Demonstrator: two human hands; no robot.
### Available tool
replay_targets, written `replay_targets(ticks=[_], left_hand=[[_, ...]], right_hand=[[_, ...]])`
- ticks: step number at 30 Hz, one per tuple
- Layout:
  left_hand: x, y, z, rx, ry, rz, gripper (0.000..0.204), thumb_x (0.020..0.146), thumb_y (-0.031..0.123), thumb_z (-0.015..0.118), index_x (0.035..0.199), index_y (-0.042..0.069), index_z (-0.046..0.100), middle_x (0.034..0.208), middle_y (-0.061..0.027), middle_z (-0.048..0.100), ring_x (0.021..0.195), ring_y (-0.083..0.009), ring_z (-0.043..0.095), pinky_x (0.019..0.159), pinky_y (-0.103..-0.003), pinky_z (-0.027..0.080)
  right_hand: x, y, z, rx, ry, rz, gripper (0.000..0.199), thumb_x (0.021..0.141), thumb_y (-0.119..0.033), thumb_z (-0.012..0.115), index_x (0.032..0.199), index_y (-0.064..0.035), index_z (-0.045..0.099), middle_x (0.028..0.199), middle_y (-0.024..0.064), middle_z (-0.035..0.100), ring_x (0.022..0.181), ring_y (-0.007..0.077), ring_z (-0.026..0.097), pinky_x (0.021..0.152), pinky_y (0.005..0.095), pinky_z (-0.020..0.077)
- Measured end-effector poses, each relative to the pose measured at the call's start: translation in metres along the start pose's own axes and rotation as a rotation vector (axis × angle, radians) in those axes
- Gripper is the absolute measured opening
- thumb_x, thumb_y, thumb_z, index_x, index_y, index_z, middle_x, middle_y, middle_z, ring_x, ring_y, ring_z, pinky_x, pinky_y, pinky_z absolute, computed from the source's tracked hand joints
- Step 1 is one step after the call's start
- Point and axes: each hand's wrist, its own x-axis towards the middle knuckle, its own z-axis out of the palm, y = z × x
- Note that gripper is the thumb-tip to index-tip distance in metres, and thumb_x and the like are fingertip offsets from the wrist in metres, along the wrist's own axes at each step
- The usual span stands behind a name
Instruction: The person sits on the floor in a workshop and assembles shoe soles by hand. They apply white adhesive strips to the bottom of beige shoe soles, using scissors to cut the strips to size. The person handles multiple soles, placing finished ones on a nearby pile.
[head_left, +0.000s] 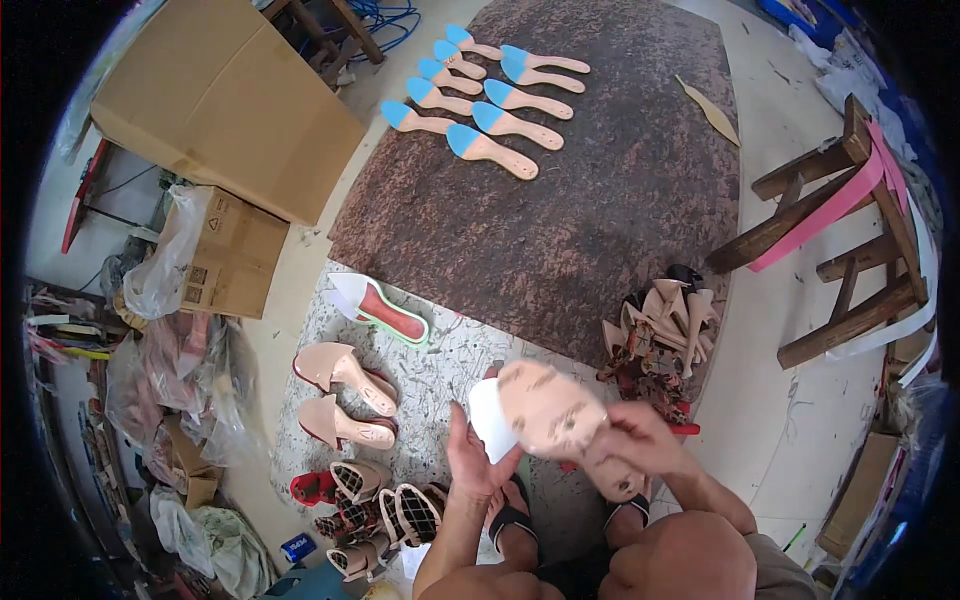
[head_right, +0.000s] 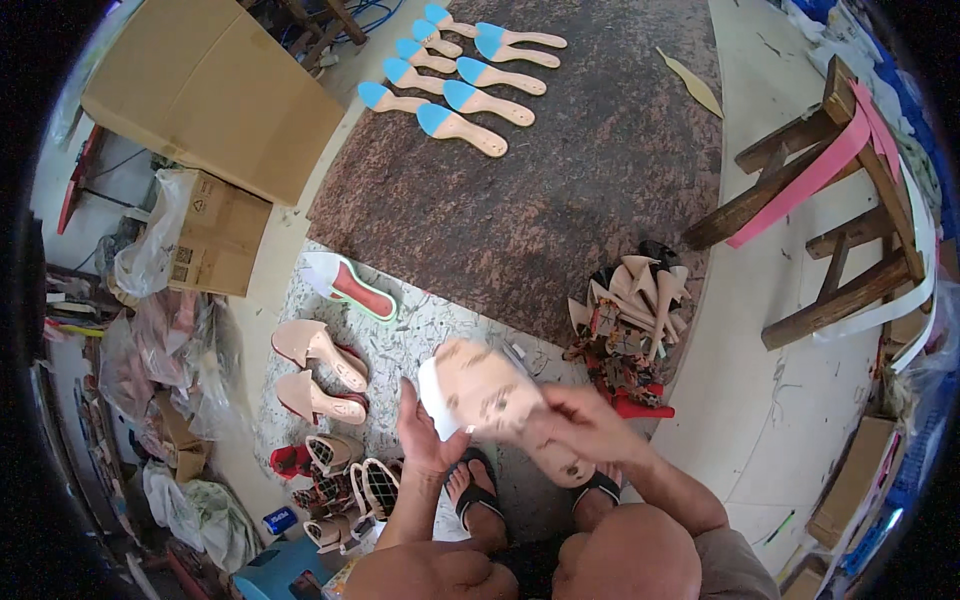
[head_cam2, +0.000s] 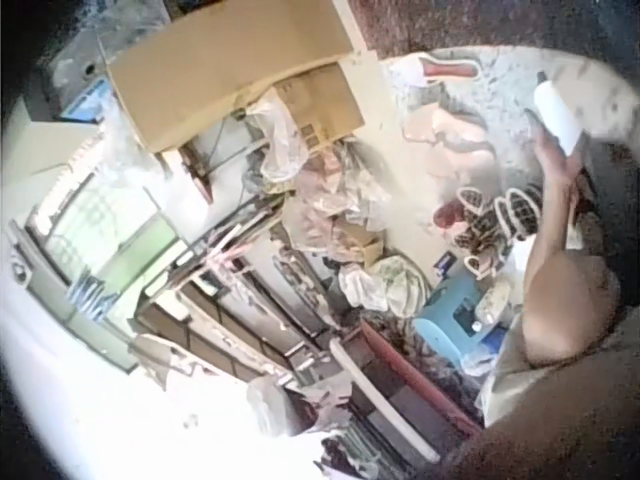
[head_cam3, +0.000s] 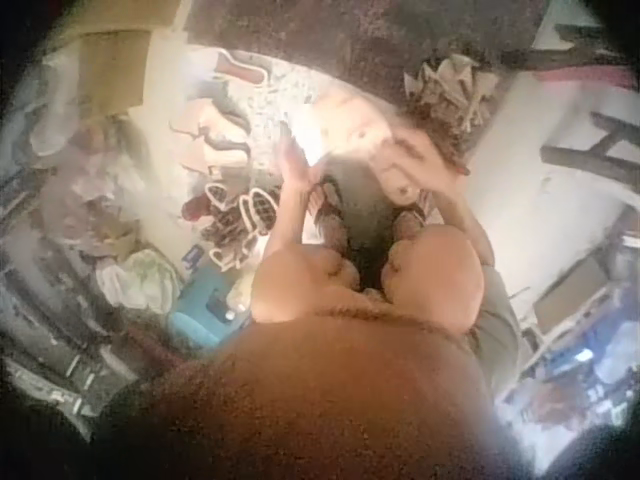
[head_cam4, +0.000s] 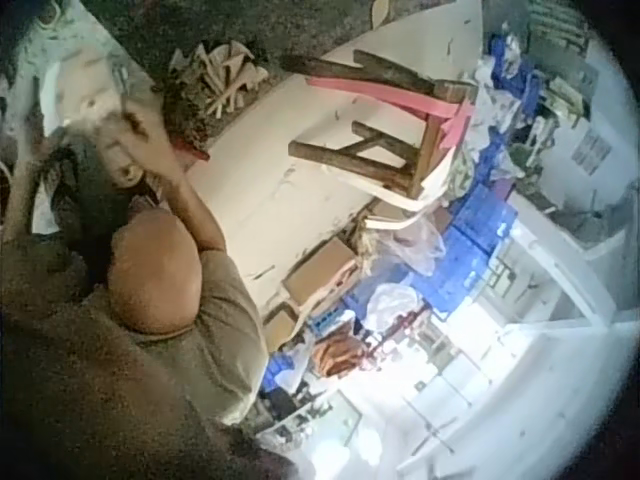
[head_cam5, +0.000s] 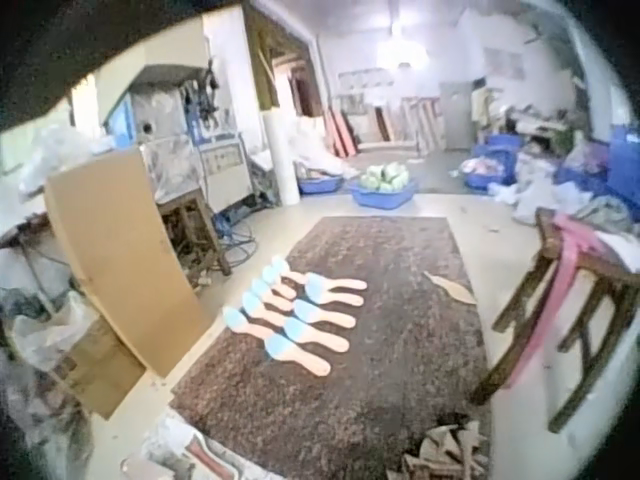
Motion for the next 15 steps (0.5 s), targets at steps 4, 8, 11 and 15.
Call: replay_targets(ticks=[4, 8, 11, 15], left_hand=[[-0.002, 0.002, 0.002, -0.376, -0.285, -0.156, 0.067, 0.099, 0.060, 0.022, 0.153, 0.019, 0.026, 0.151, -0.0232, 0.033, 0.136, -0.0439, 0.037, 0.110, -0.060, 0.033], [-0.009, 0.008, 0.009, 0.069, -0.127, -0.093, 0.067, 0.099, 0.059, 0.023, 0.152, 0.017, 0.026, 0.150, -0.0252, 0.034, 0.137, -0.0450, 0.036, 0.110, -0.060, 0.033], [-0.010, 0.011, 0.004, 0.078, -0.133, -0.088, 0.067, 0.100, 0.058, 0.024, 0.152, 0.016, 0.027, 0.149, -0.0250, 0.036, 0.136, -0.0438, 0.037, 0.110, -0.060, 0.033], [-0.011, 0.015, 0.008, 0.086, -0.111, -0.092, 0.067, 0.100, 0.058, 0.024, 0.152, 0.016, 0.027, 0.149, -0.0253, 0.035, 0.136, -0.0438, 0.037, 0.110, -0.059, 0.033]], right_hand=[[0.000, 0.026, 0.029, 0.220, -0.021, 0.119, 0.030, 0.098, -0.017, 0.058, 0.122, 0.0013, 0.060, 0.104, 0.0042, 0.067, 0.090, 0.0081, 0.061, 0.076, 0.0249, 0.0508], [0.004, 0.049, 0.036, 0.183, -0.001, 0.168, 0.033, 0.100, -0.023, 0.057, 0.122, 0.0000, 0.061, 0.097, 0.0016, 0.066, 0.082, 0.0052, 0.058, 0.068, 0.0226, 0.0474], [0.009, 0.050, 0.041, 0.130, 0.001, 0.152, 0.033, 0.100, -0.025, 0.057, 0.122, -0.0002, 0.061, 0.091, -0.0004, 0.064, 0.076, 0.0044, 0.054, 0.063, 0.0222, 0.0445], [0.011, 0.047, 0.044, 0.153, 0.037, 0.197, 0.032, 0.100, -0.024, 0.057, 0.120, 0.0000, 0.062, 0.085, -0.0023, 0.060, 0.071, 0.0039, 0.051, 0.060, 0.0218, 0.0416]])
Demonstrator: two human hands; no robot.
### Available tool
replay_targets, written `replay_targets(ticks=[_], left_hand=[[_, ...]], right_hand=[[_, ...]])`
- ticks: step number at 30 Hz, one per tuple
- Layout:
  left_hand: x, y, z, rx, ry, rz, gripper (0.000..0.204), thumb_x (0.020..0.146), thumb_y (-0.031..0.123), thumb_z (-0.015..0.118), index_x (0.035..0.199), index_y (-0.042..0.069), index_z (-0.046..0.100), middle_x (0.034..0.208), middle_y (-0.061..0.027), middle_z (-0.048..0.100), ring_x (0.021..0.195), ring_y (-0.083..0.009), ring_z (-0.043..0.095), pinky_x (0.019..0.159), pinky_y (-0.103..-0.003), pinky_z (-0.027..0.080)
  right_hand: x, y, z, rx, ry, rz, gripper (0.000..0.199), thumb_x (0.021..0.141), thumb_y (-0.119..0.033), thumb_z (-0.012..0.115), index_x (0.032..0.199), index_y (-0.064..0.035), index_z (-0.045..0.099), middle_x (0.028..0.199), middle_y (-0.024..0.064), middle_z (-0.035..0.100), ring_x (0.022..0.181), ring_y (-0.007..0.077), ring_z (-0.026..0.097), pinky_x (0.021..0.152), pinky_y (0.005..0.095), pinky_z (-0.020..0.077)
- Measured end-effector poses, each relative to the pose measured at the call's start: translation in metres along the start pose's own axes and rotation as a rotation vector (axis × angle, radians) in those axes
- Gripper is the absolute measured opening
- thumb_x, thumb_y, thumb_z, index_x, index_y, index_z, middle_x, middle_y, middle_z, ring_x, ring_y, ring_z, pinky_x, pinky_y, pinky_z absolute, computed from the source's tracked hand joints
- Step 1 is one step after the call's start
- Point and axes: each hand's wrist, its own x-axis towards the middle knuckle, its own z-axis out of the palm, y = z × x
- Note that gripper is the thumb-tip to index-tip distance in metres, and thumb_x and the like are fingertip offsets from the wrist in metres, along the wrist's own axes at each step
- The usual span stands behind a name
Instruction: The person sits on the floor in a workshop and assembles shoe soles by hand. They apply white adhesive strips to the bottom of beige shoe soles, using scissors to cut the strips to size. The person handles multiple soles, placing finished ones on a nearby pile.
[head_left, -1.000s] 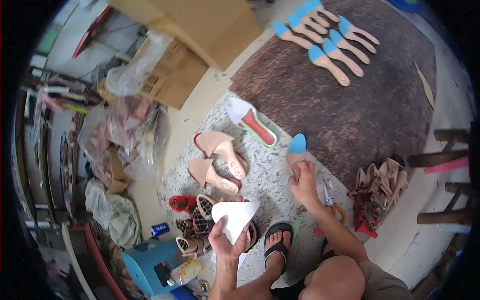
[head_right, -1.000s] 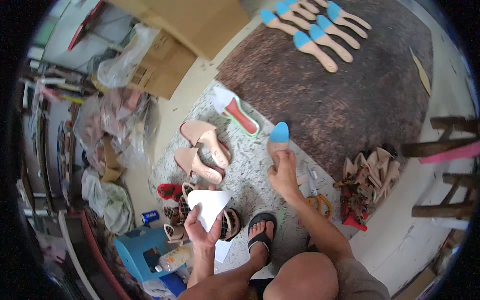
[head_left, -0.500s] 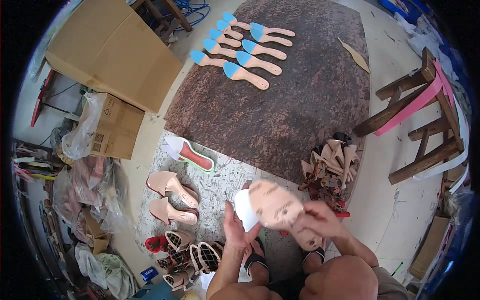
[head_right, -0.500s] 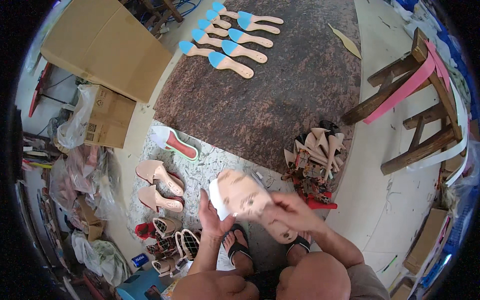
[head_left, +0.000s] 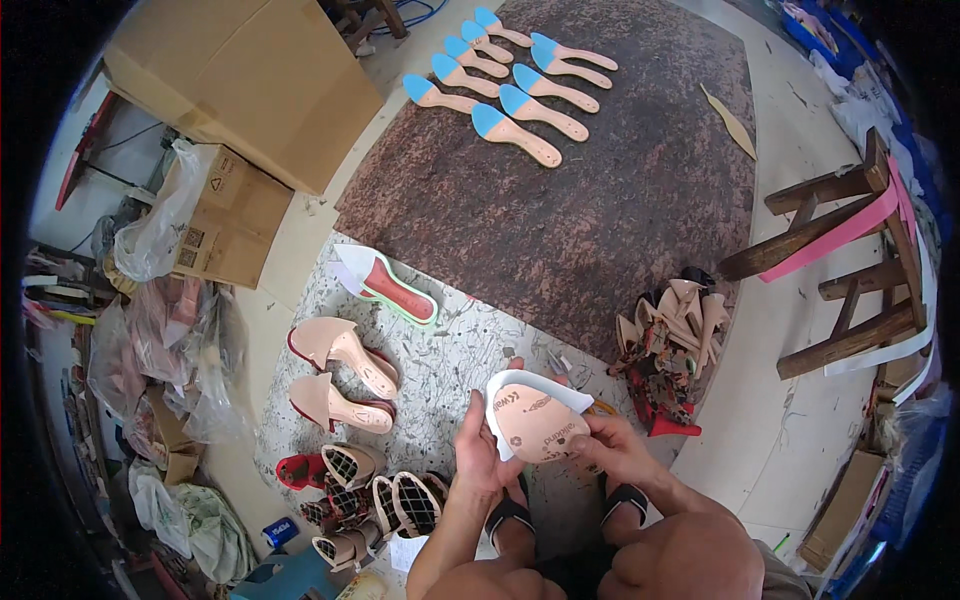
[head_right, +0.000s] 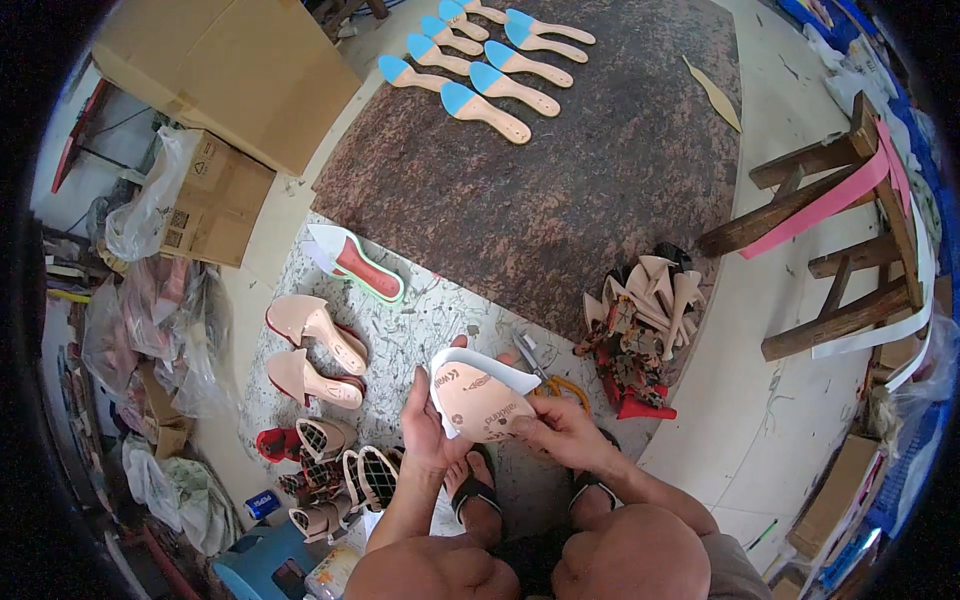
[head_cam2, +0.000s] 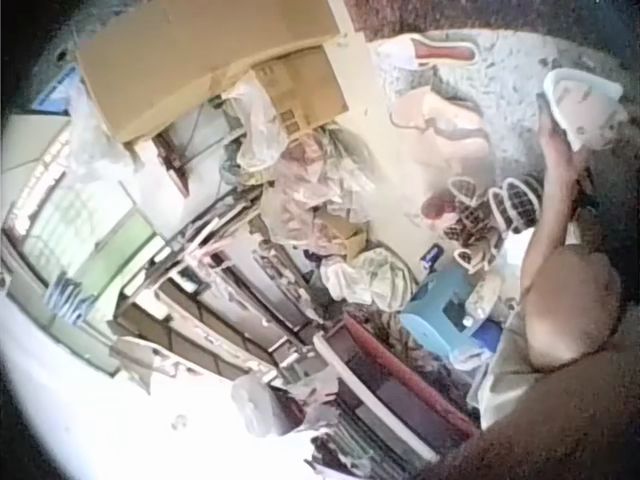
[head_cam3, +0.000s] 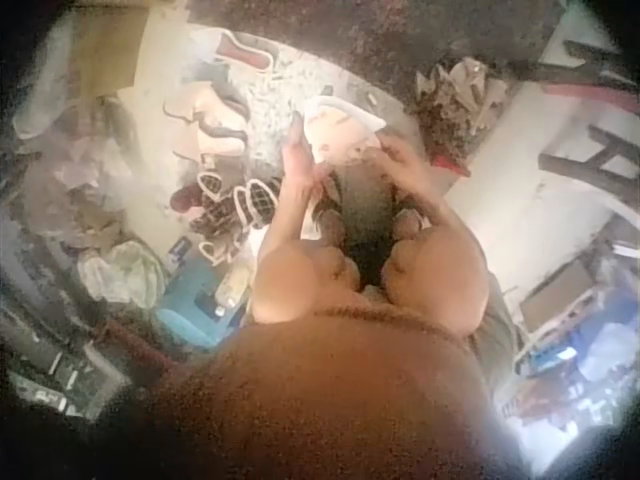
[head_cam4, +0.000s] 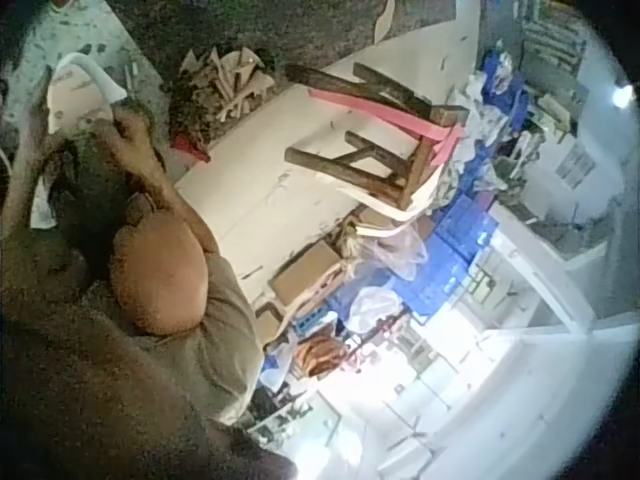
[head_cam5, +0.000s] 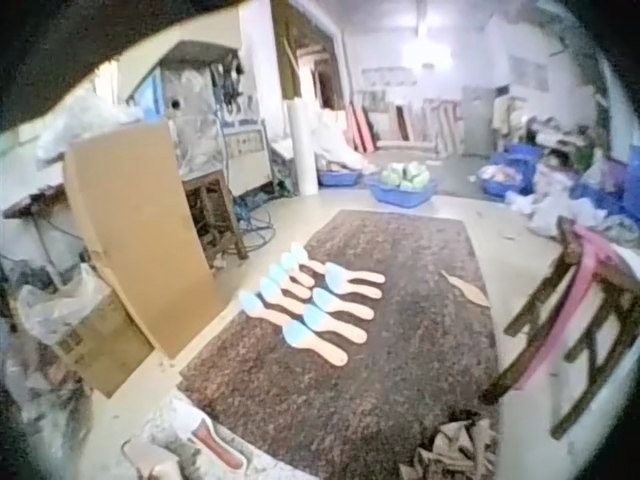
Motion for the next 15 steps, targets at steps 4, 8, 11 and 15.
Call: replay_targets(ticks=[4, 8, 11, 15], left_hand=[[0.0001, 0.0008, -0.0019, 0.055, -0.024, 0.001, 0.068, 0.099, 0.059, 0.025, 0.154, 0.018, 0.022, 0.150, -0.0269, 0.032, 0.138, -0.0455, 0.034, 0.110, -0.060, 0.032], [0.0007, 0.0012, 0.0017, 0.075, -0.013, -0.001, 0.070, 0.099, 0.059, 0.025, 0.155, 0.019, 0.017, 0.151, -0.0266, 0.031, 0.138, -0.0451, 0.034, 0.111, -0.060, 0.032], [0.0003, 0.0013, 0.0016, 0.094, -0.019, 0.007, 0.069, 0.099, 0.059, 0.025, 0.155, 0.020, 0.016, 0.151, -0.0259, 0.031, 0.139, -0.0444, 0.033, 0.111, -0.059, 0.031], [0.0013, 0.0007, -0.0018, 0.088, -0.045, 0.018, 0.067, 0.100, 0.057, 0.024, 0.155, 0.019, 0.018, 0.151, -0.0243, 0.032, 0.139, -0.0430, 0.033, 0.112, -0.058, 0.030]], right_hand=[[0.0015, 0.0032, -0.0021, -0.029, 0.032, -0.021, 0.032, 0.100, -0.024, 0.057, 0.120, -0.0001, 0.062, 0.084, -0.0019, 0.061, 0.070, 0.0038, 0.051, 0.059, 0.0218, 0.0412], [0.0020, 0.0024, -0.0020, -0.011, 0.046, -0.013, 0.032, 0.099, -0.025, 0.058, 0.119, 0.0002, 0.062, 0.086, -0.0017, 0.062, 0.071, 0.0042, 0.052, 0.061, 0.0220, 0.0424], [0.0029, 0.0039, -0.0026, -0.021, 0.056, -0.009, 0.032, 0.099, -0.024, 0.058, 0.118, 0.0006, 0.063, 0.088, -0.0015, 0.063, 0.074, 0.0045, 0.053, 0.063, 0.0225, 0.0438], [0.0049, 0.0015, -0.0029, -0.028, 0.037, -0.019, 0.031, 0.099, -0.023, 0.059, 0.118, 0.0010, 0.063, 0.091, -0.0006, 0.064, 0.077, 0.0047, 0.054, 0.064, 0.0232, 0.0445]])
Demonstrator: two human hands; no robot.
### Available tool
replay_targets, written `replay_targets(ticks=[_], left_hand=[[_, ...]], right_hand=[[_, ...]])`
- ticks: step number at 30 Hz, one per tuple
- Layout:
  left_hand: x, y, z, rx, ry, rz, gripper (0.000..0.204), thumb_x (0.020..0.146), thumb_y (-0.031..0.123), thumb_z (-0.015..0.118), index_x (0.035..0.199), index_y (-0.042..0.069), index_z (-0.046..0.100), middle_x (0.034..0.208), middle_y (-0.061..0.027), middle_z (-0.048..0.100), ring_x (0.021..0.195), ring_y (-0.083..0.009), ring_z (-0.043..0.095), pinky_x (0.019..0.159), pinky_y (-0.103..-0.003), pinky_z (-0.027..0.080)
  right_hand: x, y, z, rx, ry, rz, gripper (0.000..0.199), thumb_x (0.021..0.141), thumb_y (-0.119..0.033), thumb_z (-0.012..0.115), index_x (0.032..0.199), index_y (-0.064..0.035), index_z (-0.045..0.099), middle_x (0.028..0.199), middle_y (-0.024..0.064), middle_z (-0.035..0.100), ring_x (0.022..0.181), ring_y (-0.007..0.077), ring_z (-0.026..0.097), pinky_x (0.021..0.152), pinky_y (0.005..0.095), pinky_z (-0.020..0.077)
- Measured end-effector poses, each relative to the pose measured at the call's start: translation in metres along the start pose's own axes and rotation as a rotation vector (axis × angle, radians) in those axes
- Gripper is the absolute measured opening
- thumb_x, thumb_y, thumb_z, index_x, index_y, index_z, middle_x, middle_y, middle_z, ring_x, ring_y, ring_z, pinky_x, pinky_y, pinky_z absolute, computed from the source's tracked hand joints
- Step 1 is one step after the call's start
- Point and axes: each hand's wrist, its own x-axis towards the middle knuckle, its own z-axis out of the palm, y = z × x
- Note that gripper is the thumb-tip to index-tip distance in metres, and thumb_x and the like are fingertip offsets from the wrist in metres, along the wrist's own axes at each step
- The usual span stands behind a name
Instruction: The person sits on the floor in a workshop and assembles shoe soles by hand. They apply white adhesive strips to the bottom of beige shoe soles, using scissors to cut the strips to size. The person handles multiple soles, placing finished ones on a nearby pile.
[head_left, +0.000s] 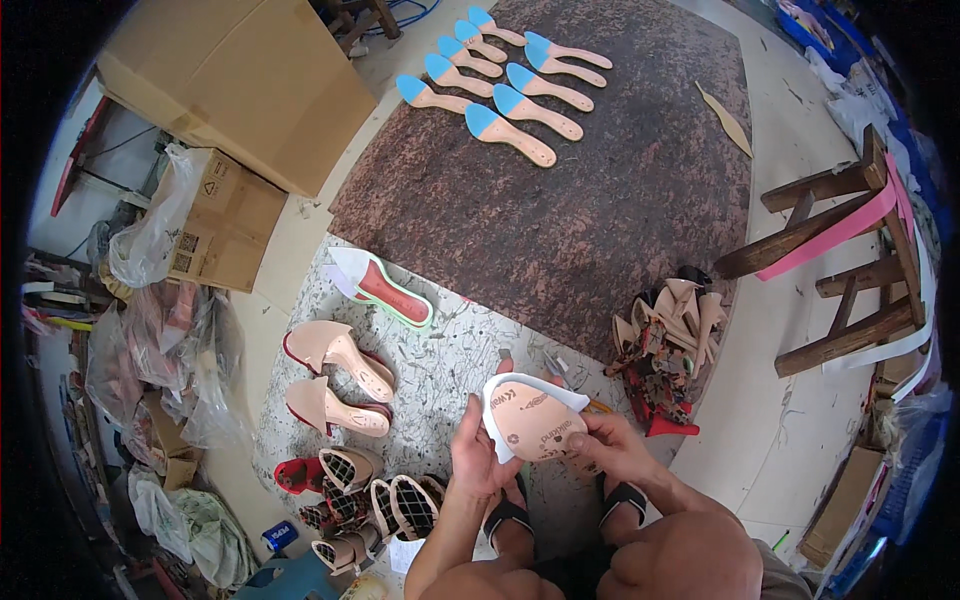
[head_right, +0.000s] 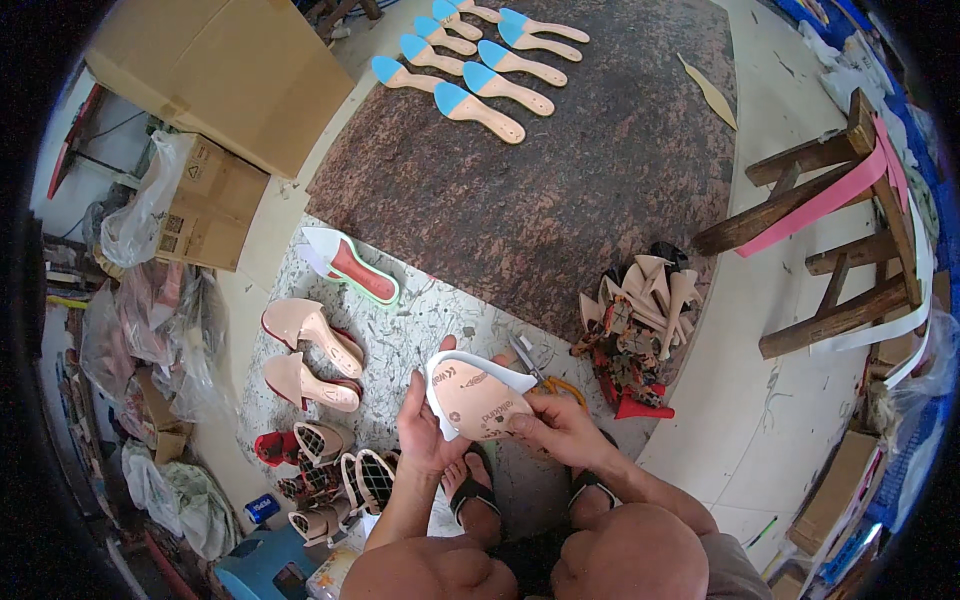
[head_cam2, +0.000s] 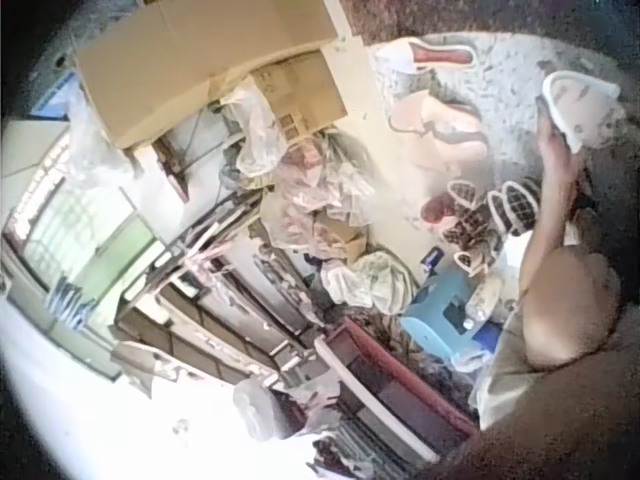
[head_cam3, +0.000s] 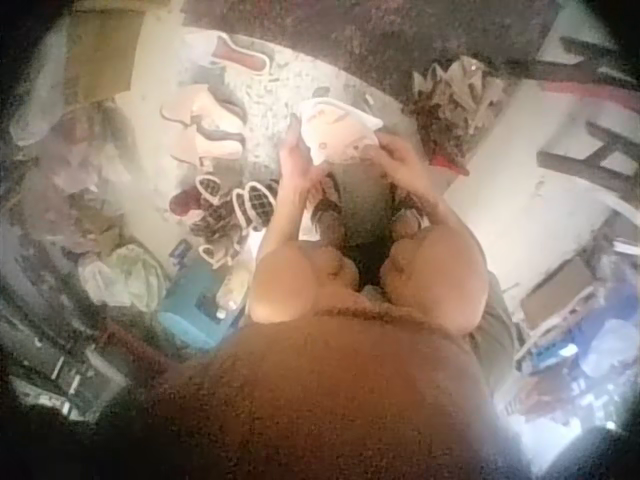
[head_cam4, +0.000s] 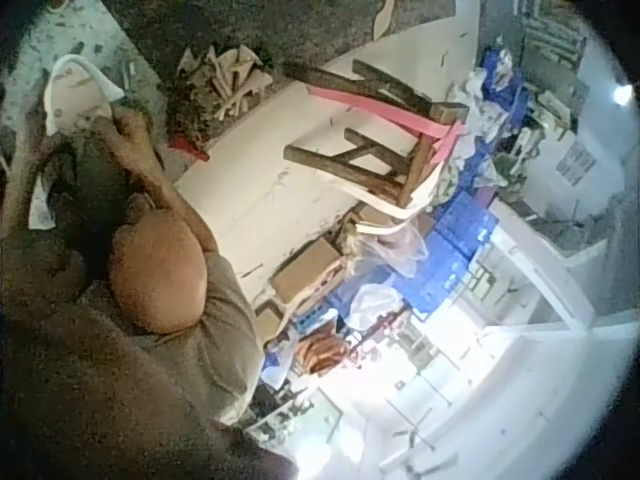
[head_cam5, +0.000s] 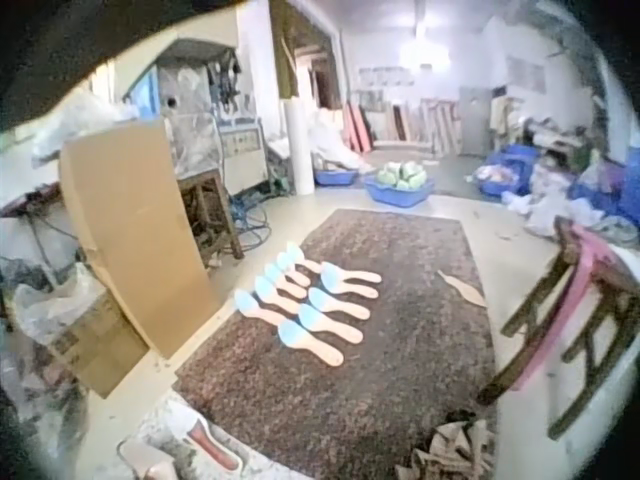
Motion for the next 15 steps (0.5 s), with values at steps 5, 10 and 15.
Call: replay_targets(ticks=[5, 10, 15], left_hand=[[0.001, -0.002, -0.008, -0.052, 0.000, -0.007, 0.064, 0.101, 0.054, 0.021, 0.154, 0.018, 0.021, 0.151, -0.0214, 0.035, 0.138, -0.0405, 0.035, 0.113, -0.057, 0.029], [0.001, -0.002, -0.003, -0.033, 0.030, -0.011, 0.064, 0.101, 0.054, 0.020, 0.154, 0.019, 0.022, 0.150, -0.0214, 0.035, 0.138, -0.0406, 0.036, 0.113, -0.057, 0.029], [0.003, -0.003, -0.004, -0.042, 0.000, -0.015, 0.063, 0.101, 0.054, 0.021, 0.154, 0.020, 0.021, 0.150, -0.0220, 0.035, 0.138, -0.0424, 0.035, 0.112, -0.058, 0.030]], right_hand=[[-0.001, -0.006, -0.001, -0.003, -0.004, 0.041, 0.031, 0.098, -0.021, 0.059, 0.118, 0.0017, 0.063, 0.097, 0.0017, 0.066, 0.086, 0.0068, 0.057, 0.074, 0.0249, 0.0474], [-0.002, -0.016, -0.001, -0.029, 0.006, 0.128, 0.030, 0.098, -0.023, 0.060, 0.116, 0.0007, 0.063, 0.093, 0.0005, 0.064, 0.081, 0.0061, 0.057, 0.070, 0.0232, 0.0469], [-0.001, -0.013, 0.001, -0.027, 0.039, 0.080, 0.030, 0.098, -0.024, 0.059, 0.115, 0.0017, 0.064, 0.084, -0.0017, 0.062, 0.072, 0.0044, 0.053, 0.062, 0.0222, 0.0441]])
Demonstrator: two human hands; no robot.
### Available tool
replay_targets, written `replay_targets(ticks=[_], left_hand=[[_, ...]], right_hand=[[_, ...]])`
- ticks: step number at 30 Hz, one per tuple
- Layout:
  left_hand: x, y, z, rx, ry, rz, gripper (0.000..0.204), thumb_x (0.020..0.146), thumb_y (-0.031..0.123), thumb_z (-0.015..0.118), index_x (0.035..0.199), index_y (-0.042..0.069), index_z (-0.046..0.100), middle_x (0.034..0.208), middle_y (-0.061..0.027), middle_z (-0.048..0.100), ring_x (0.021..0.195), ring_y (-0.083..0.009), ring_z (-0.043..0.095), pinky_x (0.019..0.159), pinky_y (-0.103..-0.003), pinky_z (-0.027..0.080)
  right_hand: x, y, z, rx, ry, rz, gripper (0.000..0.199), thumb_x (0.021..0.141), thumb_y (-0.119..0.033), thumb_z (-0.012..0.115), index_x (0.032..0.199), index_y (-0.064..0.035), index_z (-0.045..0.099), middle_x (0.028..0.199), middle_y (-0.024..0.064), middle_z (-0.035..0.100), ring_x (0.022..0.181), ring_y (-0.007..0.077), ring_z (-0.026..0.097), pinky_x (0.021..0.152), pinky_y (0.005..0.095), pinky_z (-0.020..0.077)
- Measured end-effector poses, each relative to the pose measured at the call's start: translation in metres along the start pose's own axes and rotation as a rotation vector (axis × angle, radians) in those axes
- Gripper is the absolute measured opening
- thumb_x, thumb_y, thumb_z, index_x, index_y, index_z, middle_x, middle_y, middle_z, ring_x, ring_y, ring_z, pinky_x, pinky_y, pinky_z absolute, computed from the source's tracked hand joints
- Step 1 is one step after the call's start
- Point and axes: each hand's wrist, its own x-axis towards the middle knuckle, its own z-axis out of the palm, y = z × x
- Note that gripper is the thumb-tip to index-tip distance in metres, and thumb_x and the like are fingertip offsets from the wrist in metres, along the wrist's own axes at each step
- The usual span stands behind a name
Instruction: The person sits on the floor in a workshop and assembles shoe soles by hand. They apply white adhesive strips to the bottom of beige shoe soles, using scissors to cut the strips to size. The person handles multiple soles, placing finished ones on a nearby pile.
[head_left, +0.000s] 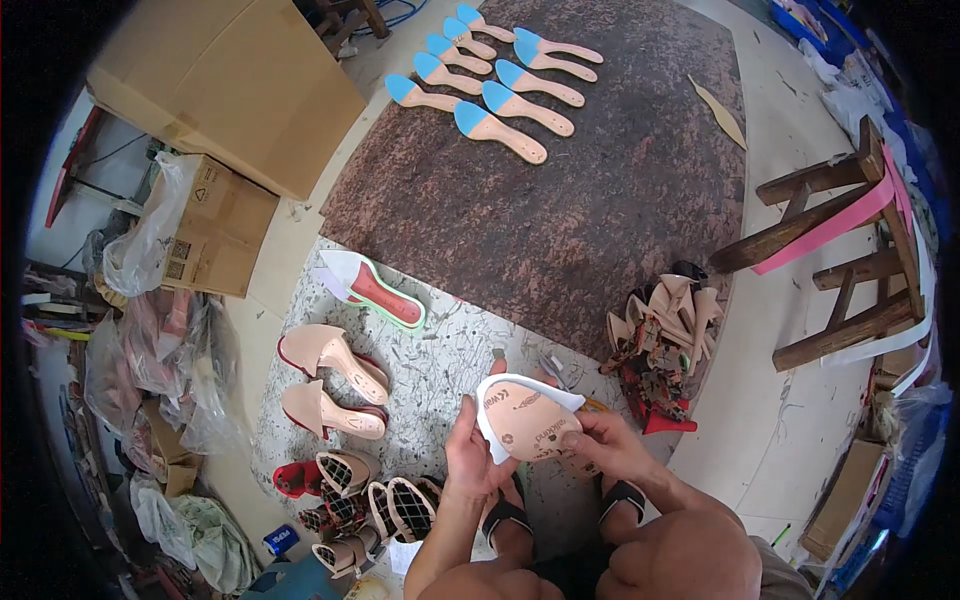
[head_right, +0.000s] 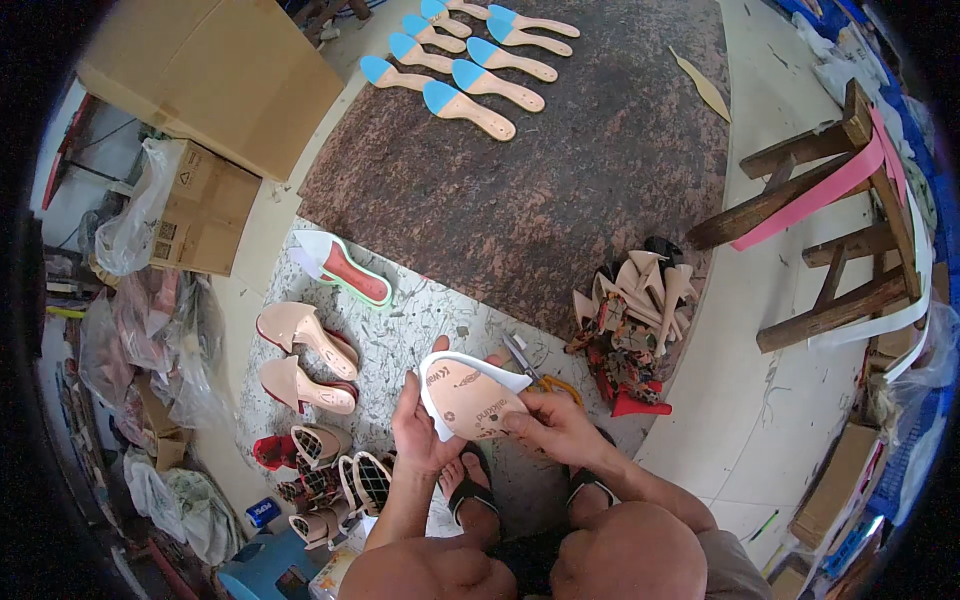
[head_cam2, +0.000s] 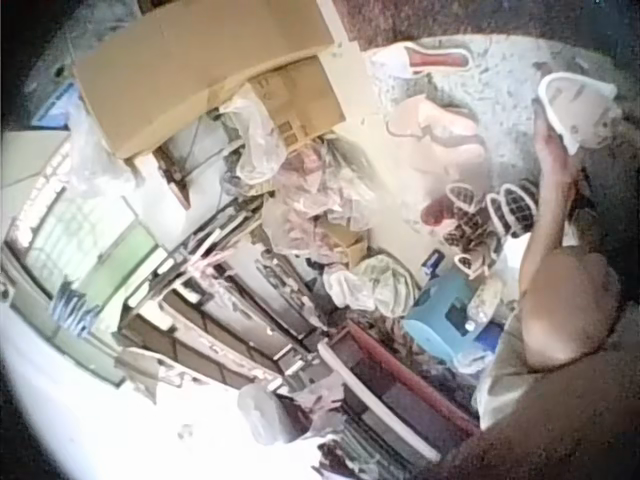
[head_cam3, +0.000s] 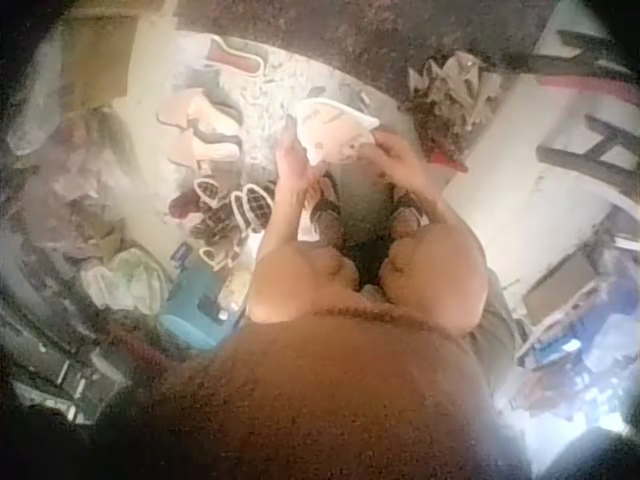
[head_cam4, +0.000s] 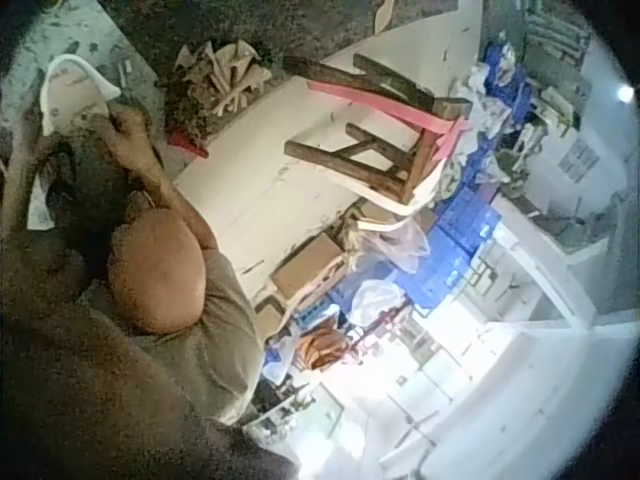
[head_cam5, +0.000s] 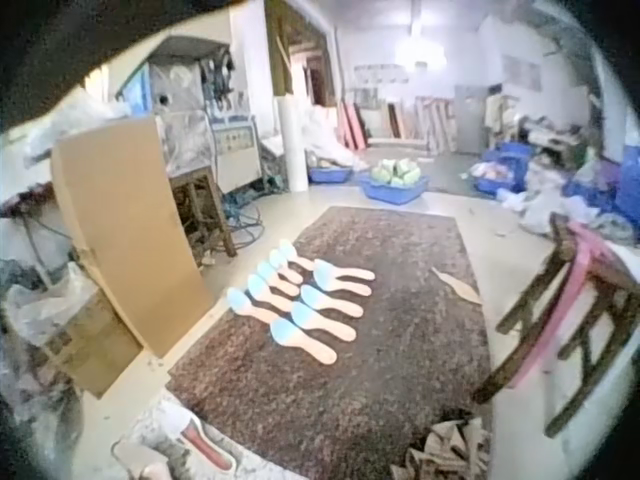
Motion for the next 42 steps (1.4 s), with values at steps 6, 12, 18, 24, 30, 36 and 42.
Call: replay_targets(ticks=[6, 12, 18, 24, 30, 36, 42], left_hand=[[-0.001, -0.001, -0.001, 0.003, 0.059, 0.000, 0.064, 0.101, 0.055, 0.020, 0.155, 0.022, 0.017, 0.149, -0.0230, 0.036, 0.137, -0.0434, 0.036, 0.109, -0.059, 0.035], [-0.002, -0.002, 0.002, -0.015, 0.051, 0.012, 0.062, 0.102, 0.054, 0.020, 0.155, 0.021, 0.017, 0.150, -0.0234, 0.035, 0.138, -0.0433, 0.035, 0.111, -0.059, 0.032], [-0.002, -0.004, -0.001, -0.040, 0.083, 0.047, 0.059, 0.102, 0.053, 0.026, 0.153, 0.023, 0.026, 0.150, -0.0283, 0.032, 0.136, -0.0459, 0.036, 0.110, -0.060, 0.030], [-0.015, -0.012, -0.018, -0.098, 0.130, 0.033, 0.056, 0.102, 0.044, 0.037, 0.146, 0.010, 0.036, 0.144, -0.0256, 0.041, 0.131, -0.0365, 0.045, 0.108, -0.053, 0.036], [-0.015, -0.013, -0.005, 0.428, 0.294, 0.089, 0.027, 0.085, -0.001, 0.068, 0.112, -0.006, 0.064, 0.108, -0.0141, 0.069, 0.097, -0.0215, 0.068, 0.088, -0.035, 0.053], [-0.014, -0.015, -0.003, 0.583, 0.253, 0.111, 0.025, 0.086, 0.000, 0.069, 0.110, -0.007, 0.066, 0.106, -0.0143, 0.070, 0.094, -0.0191, 0.067, 0.085, -0.033, 0.053], [-0.014, -0.013, 0.005, 0.605, 0.287, 0.194, 0.025, 0.085, -0.002, 0.068, 0.110, -0.007, 0.066, 0.105, -0.0141, 0.070, 0.092, -0.0191, 0.068, 0.085, -0.033, 0.054]], right_hand=[[0.003, 0.000, 0.003, 0.011, -0.007, -0.045, 0.030, 0.098, -0.023, 0.059, 0.114, 0.0029, 0.064, 0.085, -0.0021, 0.062, 0.073, 0.0042, 0.053, 0.062, 0.0226, 0.0442], [0.006, 0.010, 0.000, 0.005, -0.008, -0.083, 0.030, 0.098, -0.024, 0.061, 0.111, 0.0020, 0.066, 0.080, -0.0030, 0.061, 0.071, 0.0034, 0.051, 0.060, 0.0226, 0.0424], [0.004, 0.014, -0.004, -0.036, -0.003, -0.054, 0.028, 0.097, -0.024, 0.062, 0.107, 0.0018, 0.066, 0.074, -0.0035, 0.058, 0.066, 0.0033, 0.049, 0.055, 0.0234, 0.0401], [0.002, -0.006, -0.005, -0.199, 0.066, -0.171, 0.026, 0.095, -0.023, 0.064, 0.104, 0.0019, 0.066, 0.077, -0.0015, 0.059, 0.067, 0.0039, 0.052, 0.054, 0.0233, 0.0405], [0.004, -0.016, -0.022, 0.121, -0.044, 0.051, 0.023, 0.095, -0.020, 0.064, 0.104, 0.0010, 0.066, 0.081, 0.0017, 0.062, 0.072, 0.0055, 0.058, 0.055, 0.0233, 0.0465], [0.006, -0.040, -0.034, -0.017, 0.028, -0.026, 0.017, 0.093, -0.017, 0.064, 0.095, -0.0007, 0.070, 0.084, 0.0041, 0.067, 0.077, 0.0100, 0.060, 0.062, 0.0272, 0.0499], [0.003, -0.049, -0.020, -0.746, 0.338, -0.704, 0.008, 0.082, -0.013, 0.073, 0.087, -0.0067, 0.071, 0.083, 0.0066, 0.067, 0.084, 0.0247, 0.063, 0.088, 0.0400, 0.0460]])
